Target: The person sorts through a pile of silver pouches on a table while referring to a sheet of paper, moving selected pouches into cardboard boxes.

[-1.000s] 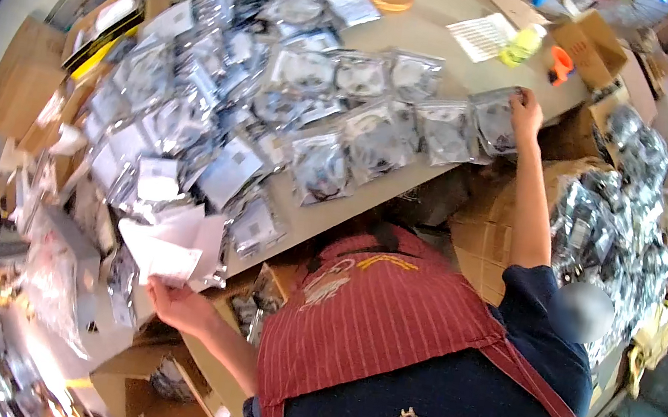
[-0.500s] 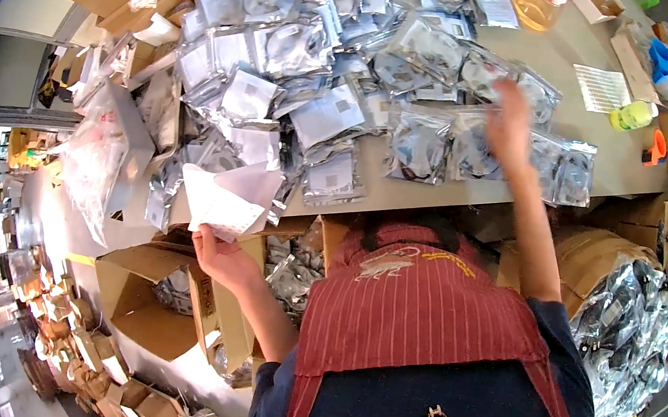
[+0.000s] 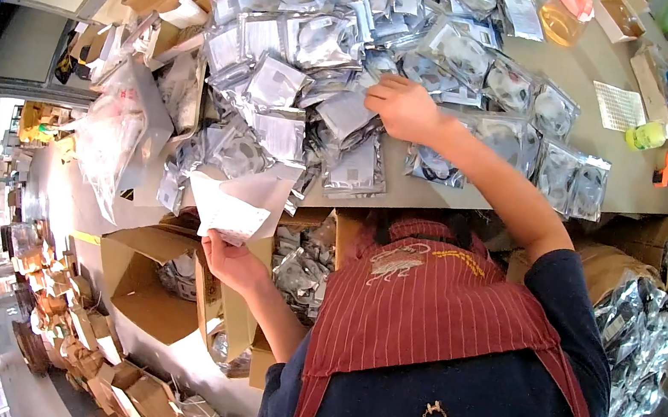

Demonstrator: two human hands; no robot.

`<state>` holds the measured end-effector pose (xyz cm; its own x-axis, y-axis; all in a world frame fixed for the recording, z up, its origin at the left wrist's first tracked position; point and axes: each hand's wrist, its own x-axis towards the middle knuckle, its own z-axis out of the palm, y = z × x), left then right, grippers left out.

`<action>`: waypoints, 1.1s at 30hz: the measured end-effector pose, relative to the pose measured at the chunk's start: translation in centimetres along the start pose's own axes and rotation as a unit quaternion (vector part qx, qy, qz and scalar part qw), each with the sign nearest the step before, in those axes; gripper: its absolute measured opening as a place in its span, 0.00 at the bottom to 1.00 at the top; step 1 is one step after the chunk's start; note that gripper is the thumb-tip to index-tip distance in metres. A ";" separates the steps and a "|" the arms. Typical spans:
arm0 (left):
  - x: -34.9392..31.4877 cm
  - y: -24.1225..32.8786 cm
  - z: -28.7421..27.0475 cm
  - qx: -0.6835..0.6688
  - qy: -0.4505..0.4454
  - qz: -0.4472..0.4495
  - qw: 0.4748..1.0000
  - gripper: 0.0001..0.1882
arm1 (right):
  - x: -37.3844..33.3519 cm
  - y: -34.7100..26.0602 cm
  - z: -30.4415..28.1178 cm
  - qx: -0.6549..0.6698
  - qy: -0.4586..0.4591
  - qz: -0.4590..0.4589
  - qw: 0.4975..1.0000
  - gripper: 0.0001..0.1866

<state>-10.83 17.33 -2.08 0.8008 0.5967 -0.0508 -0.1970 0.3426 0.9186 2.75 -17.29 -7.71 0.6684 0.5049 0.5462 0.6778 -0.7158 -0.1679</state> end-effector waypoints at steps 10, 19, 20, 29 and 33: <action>1.1 -0.8 1.3 -0.038 -0.046 0.003 0.998 0.09 | -1.9 -0.5 2.0 -0.099 -0.095 -0.067 0.988 0.26; 1.1 -0.8 1.9 -0.038 -0.010 -0.013 0.999 0.04 | 2.7 0.9 -6.2 -0.009 -0.045 0.042 0.998 0.03; 1.1 -0.9 2.1 -0.039 -0.012 -0.017 0.999 0.04 | 2.5 1.2 -5.3 -0.021 -0.082 0.024 0.996 0.03; 1.1 -1.5 0.5 -0.033 -0.004 -0.015 0.999 0.08 | -1.2 -8.5 1.2 0.030 -0.198 -0.061 0.978 0.19; 1.2 -0.9 0.2 -0.033 0.010 -0.016 0.999 0.07 | -4.7 -12.6 3.6 -0.125 -0.072 -0.125 0.982 0.17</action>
<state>-9.63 17.57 -2.91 0.7960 0.5988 -0.0882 -0.2084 0.4079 0.8889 -7.83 -8.88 -11.14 0.5392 0.7299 0.4200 0.7421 -0.6477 0.1729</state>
